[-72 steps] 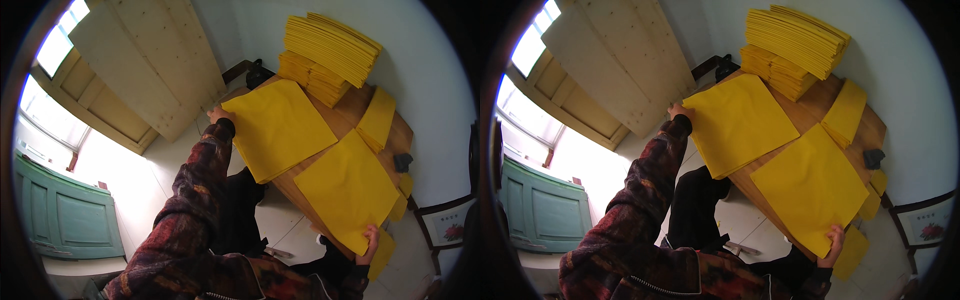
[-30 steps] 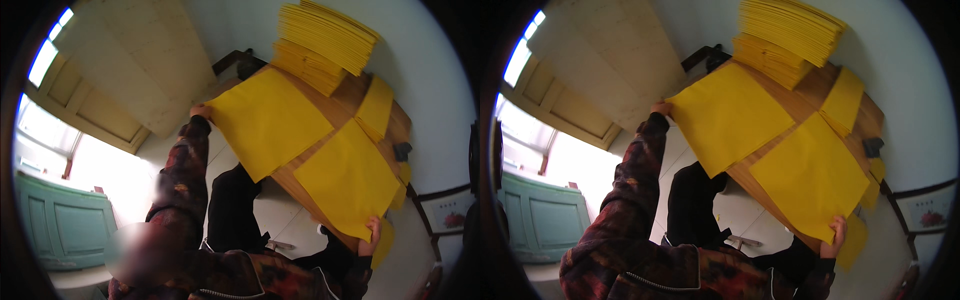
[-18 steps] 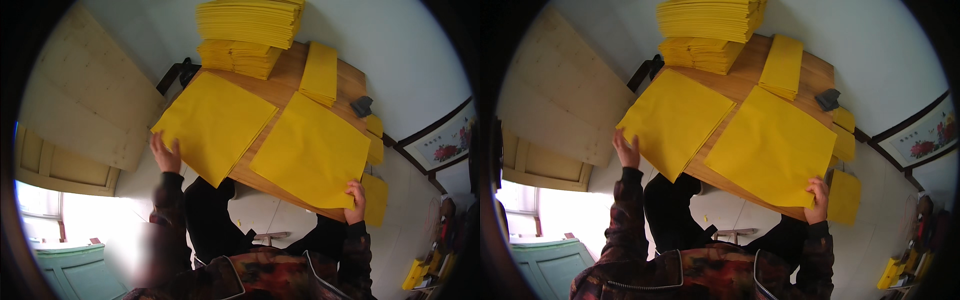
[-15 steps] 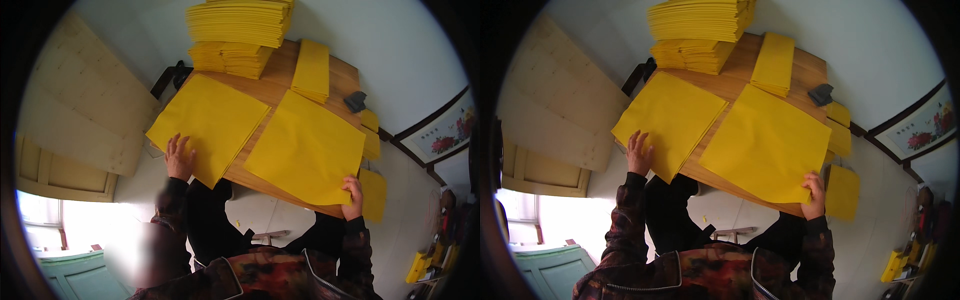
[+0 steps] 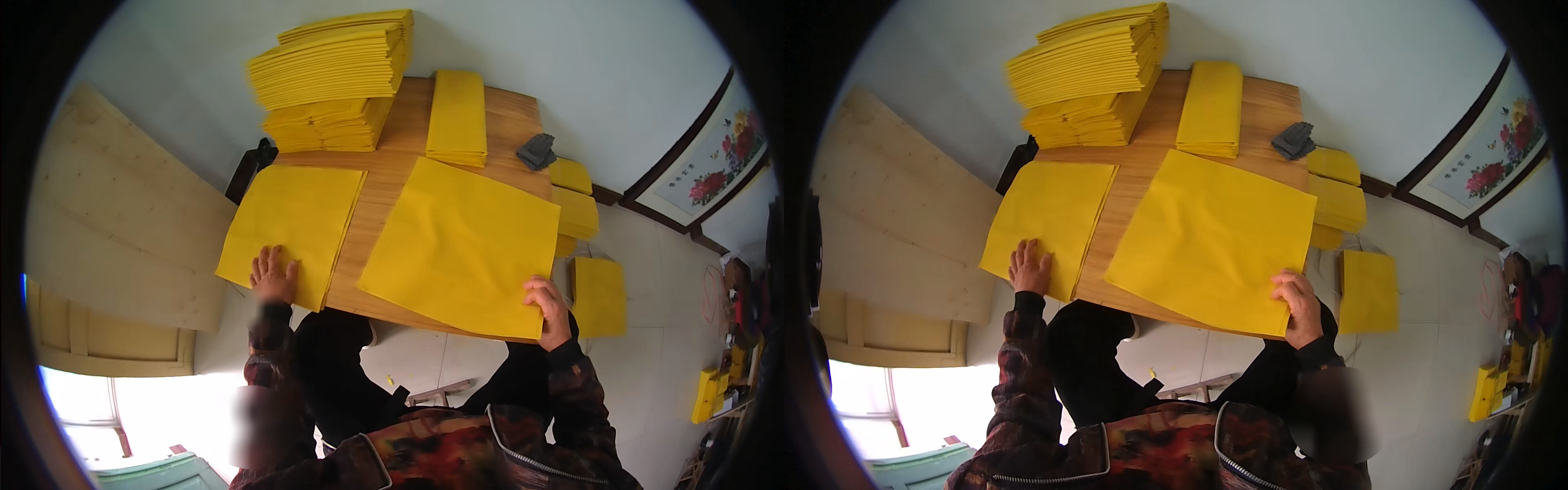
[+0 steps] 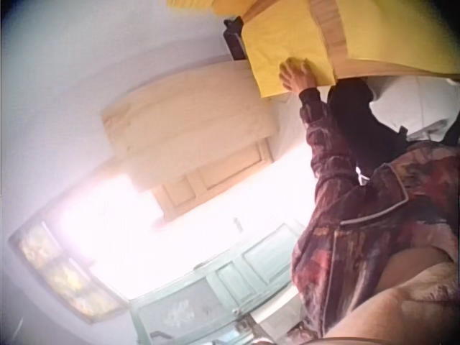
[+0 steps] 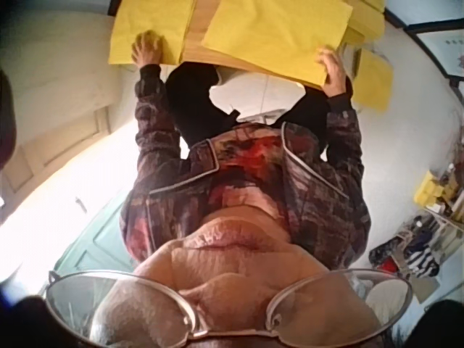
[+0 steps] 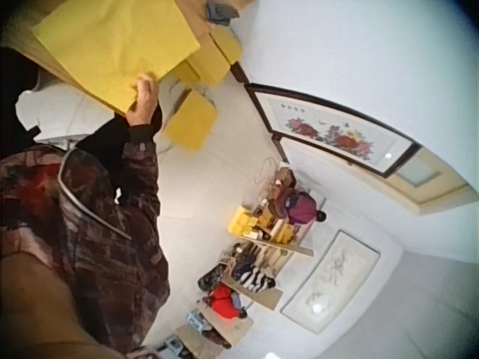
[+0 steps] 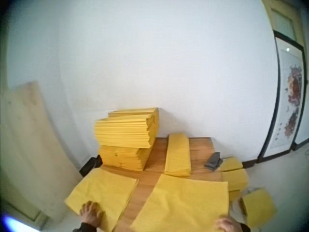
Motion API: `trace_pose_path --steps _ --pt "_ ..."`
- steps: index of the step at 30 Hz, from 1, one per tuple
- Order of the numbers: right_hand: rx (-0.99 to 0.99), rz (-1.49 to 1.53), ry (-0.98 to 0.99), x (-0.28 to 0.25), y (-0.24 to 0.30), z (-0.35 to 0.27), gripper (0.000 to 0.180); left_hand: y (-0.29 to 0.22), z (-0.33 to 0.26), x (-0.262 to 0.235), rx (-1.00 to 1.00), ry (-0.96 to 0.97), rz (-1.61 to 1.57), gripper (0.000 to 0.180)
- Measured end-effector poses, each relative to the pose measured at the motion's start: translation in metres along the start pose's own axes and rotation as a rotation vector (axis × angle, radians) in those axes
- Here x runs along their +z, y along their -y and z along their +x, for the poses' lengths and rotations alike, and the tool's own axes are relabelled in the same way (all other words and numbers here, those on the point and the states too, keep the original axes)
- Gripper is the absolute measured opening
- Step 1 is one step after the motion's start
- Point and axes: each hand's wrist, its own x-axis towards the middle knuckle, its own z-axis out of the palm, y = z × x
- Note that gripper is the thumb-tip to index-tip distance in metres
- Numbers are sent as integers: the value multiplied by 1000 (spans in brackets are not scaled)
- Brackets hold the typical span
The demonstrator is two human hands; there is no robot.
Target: The person sits on the floor and folds yellow paper sheets by hand on a wooden table. They fold each sheet in half, smooth the crease, and place it on a growing stack of folded sheets.
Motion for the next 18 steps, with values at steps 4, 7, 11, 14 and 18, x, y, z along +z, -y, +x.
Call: trace_pose_path --steps 4,7,11,14,18 --pt "-21 59 23 -2 2 3 19 0 2 -4 2 32 -21 58" --pt "-71 73 19 -1 3 3 18 -20 -13 -15 31 -93 -56 56" --pt "-104 6 40 4 0 4 27 -84 -51 -30 471 37 -405 65" --pt "-112 28 82 7 1 2 31 -132 -94 -34 808 198 -303 72" --pt "-112 43 54 9 5 3 33 -155 -111 -34 959 345 -123 77"
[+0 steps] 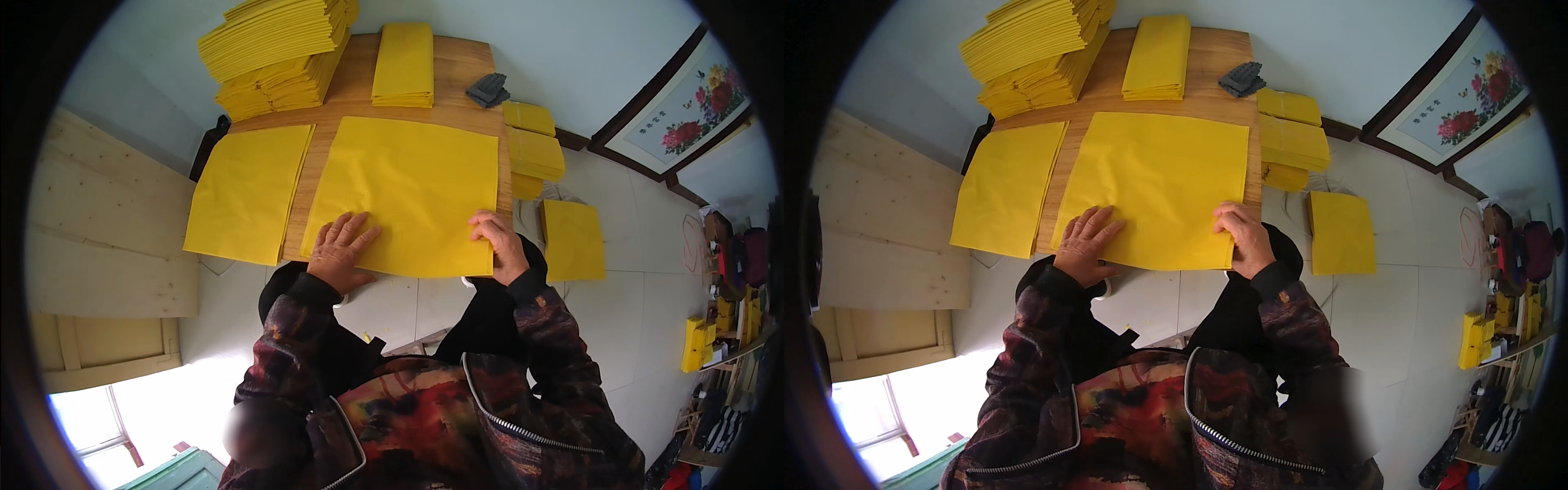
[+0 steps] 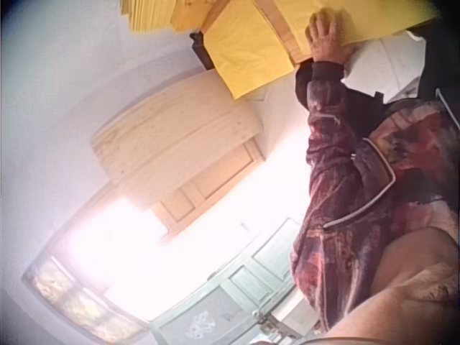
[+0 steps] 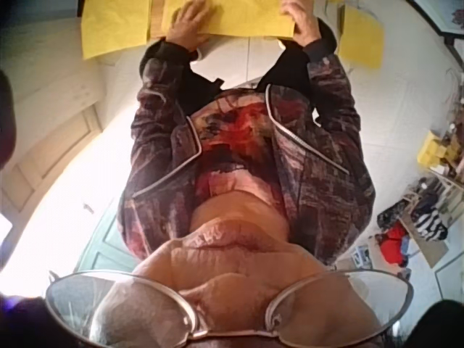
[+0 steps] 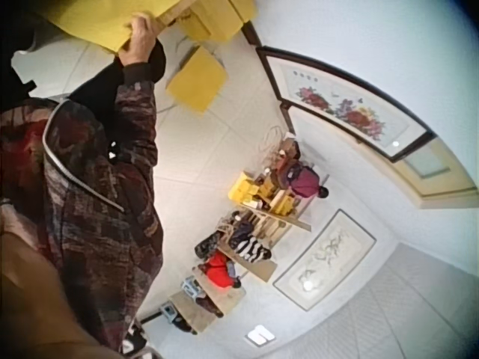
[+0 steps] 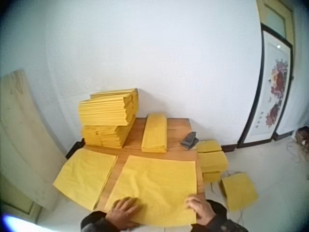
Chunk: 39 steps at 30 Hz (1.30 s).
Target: The person sits on the floor and folds yellow paper sheets by hand on a wooden table. They fold each sheet in half, smooth the crease, and place it on a growing stack of folded sheets.
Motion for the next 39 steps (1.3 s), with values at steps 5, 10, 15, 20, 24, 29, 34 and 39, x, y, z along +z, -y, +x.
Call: trace_pose_path --steps 5,10,15,20,24,29,34,39 --pt "-18 -29 -7 -1 4 -3 23 0 -7 15 -35 -171 29 70" --pt "-3 -86 -48 -3 0 -14 22 -4 -10 19 -104 -197 39 65" --pt "3 -134 -62 -2 8 -28 29 -10 -8 19 -133 -186 82 61" --pt "68 -105 -34 -3 27 -41 43 -21 -9 18 -205 -126 56 62" --pt "178 -24 -72 -15 28 -51 51 -26 -21 14 -149 -210 32 63" --pt "431 319 -200 -26 -5 -31 36 18 -20 9 -244 -473 -389 60" --pt "582 290 -151 -7 -26 17 40 77 16 23 -606 -414 -454 51" --pt "576 290 -155 -1 -24 24 40 90 37 38 -600 -491 -536 53"
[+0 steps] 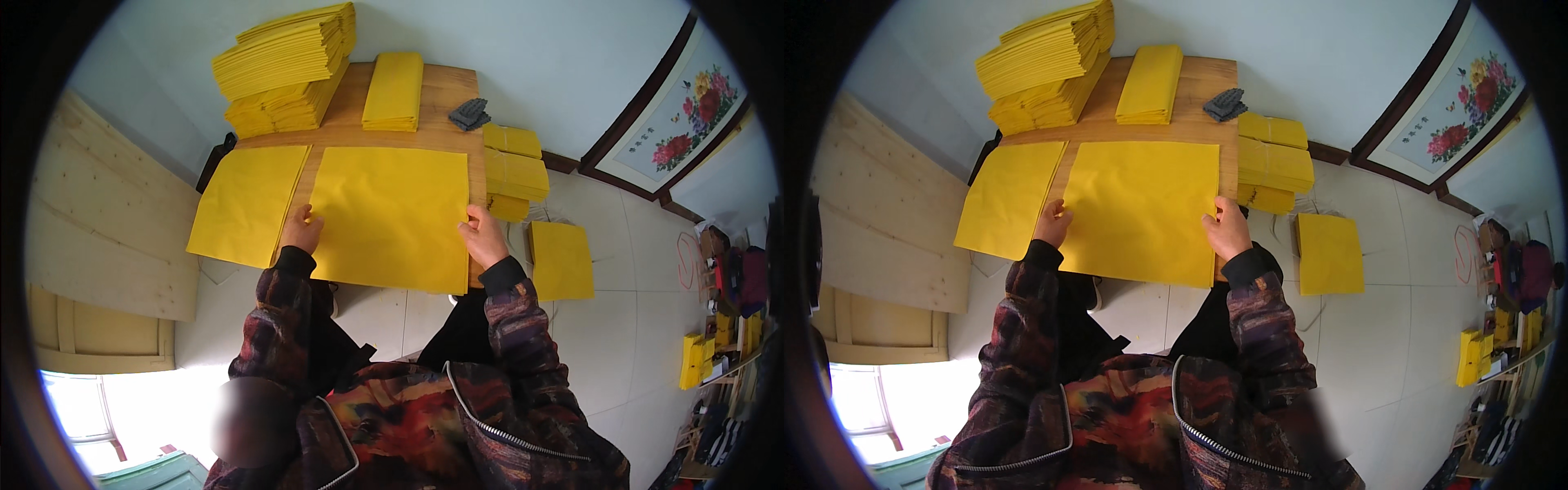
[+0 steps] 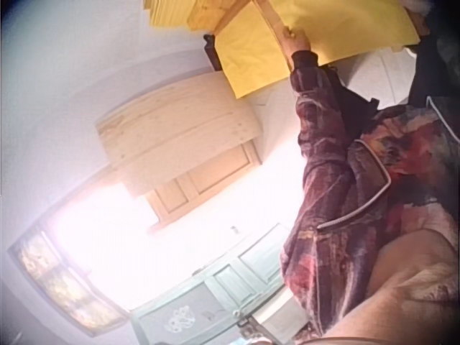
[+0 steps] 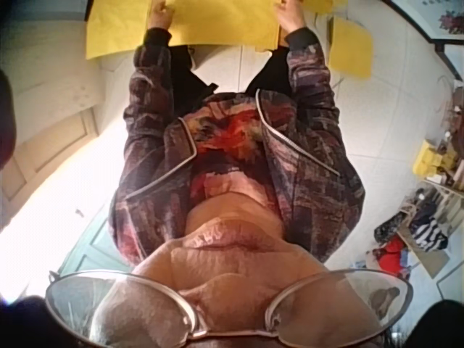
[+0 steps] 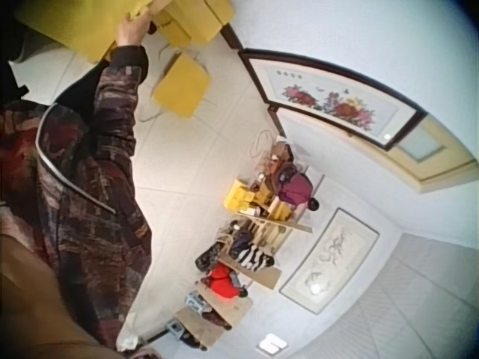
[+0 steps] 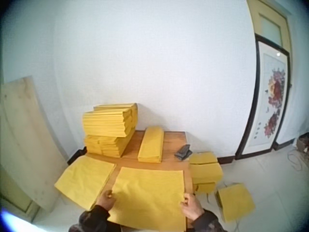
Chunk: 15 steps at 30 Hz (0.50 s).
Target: The person sits on the floor and folds yellow paper sheets by hand on a wooden table. They fold each sheet in half, smooth the crease, and place it on a growing stack of folded sheets.
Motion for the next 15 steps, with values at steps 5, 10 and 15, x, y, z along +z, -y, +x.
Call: trace_pose_path --steps 5,10,15 --pt "15 -78 -95 0 -5 0 43 1 1 4 -117 -33 -31 53" --pt "84 78 -76 -1 -8 6 43 1 -1 10 -30 -103 111 45" --pt "0 23 -56 0 -14 10 39 -9 -4 9 -21 -32 109 43"
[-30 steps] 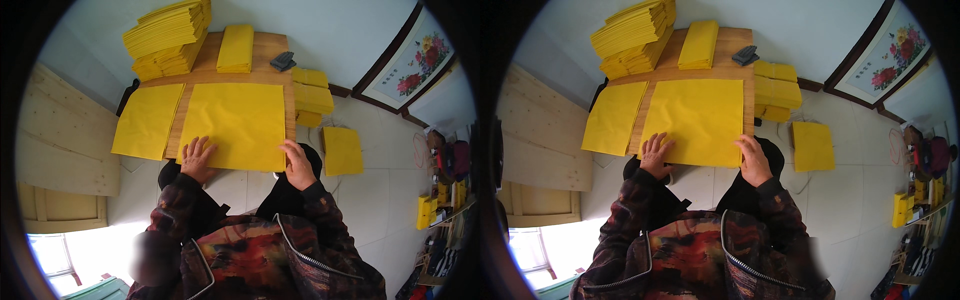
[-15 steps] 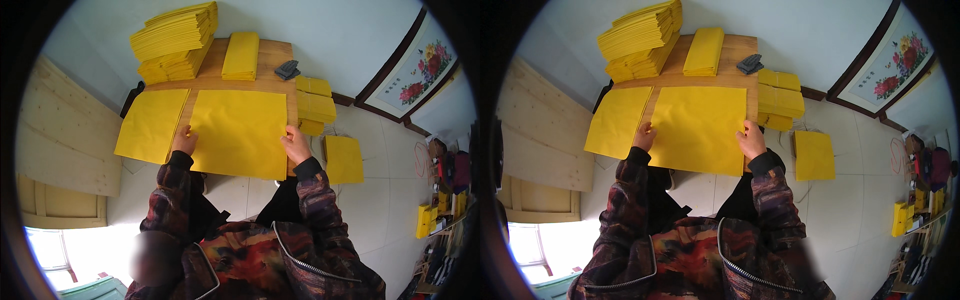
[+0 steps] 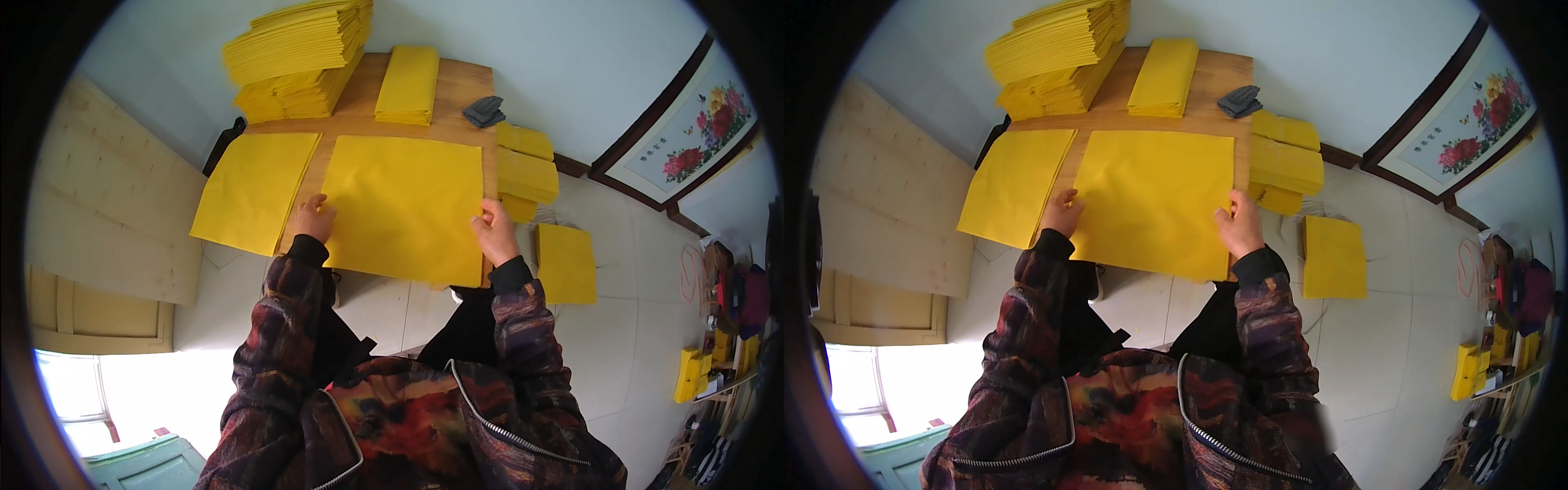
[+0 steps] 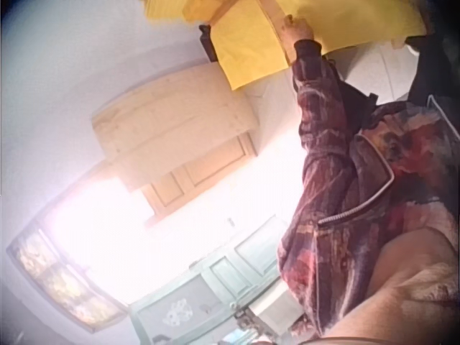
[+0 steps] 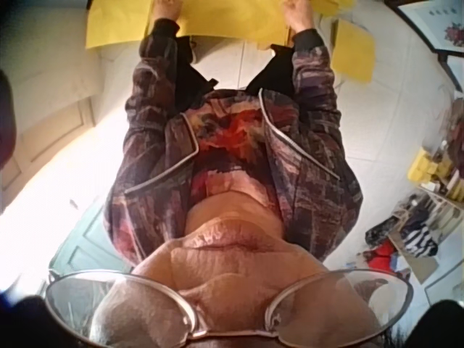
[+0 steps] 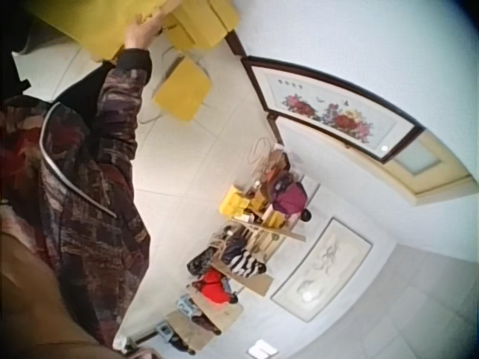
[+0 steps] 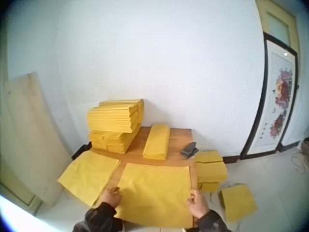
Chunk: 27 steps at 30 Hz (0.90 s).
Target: The person sits on the floor and folds yellow paper sheets by hand on a wooden table. They fold each sheet in half, smooth the crease, and place it on a growing stack of folded sheets.
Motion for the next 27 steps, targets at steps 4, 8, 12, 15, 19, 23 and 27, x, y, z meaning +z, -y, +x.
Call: trace_pose_path --steps 4,8,12,15,19,23,27 --pt "-194 -286 -38 2 -4 -2 37 -5 -16 0 1 -51 48 40" --pt "-201 -277 -52 -4 -4 -6 36 -2 -20 -5 107 -68 -80 37" --pt "-108 -118 -55 -5 -3 -13 34 -1 -20 -14 -80 53 -146 33" --pt "-72 -23 -53 -8 0 -21 35 -5 -33 -21 160 -2 -99 32" --pt "-188 -220 -44 -13 10 -41 39 -12 -53 -30 83 -9 18 28" --pt "-334 -515 3 -2 25 -56 40 -24 -71 -25 198 21 217 30" --pt "-170 -634 37 -5 34 -52 41 -34 -78 -23 210 27 273 32"
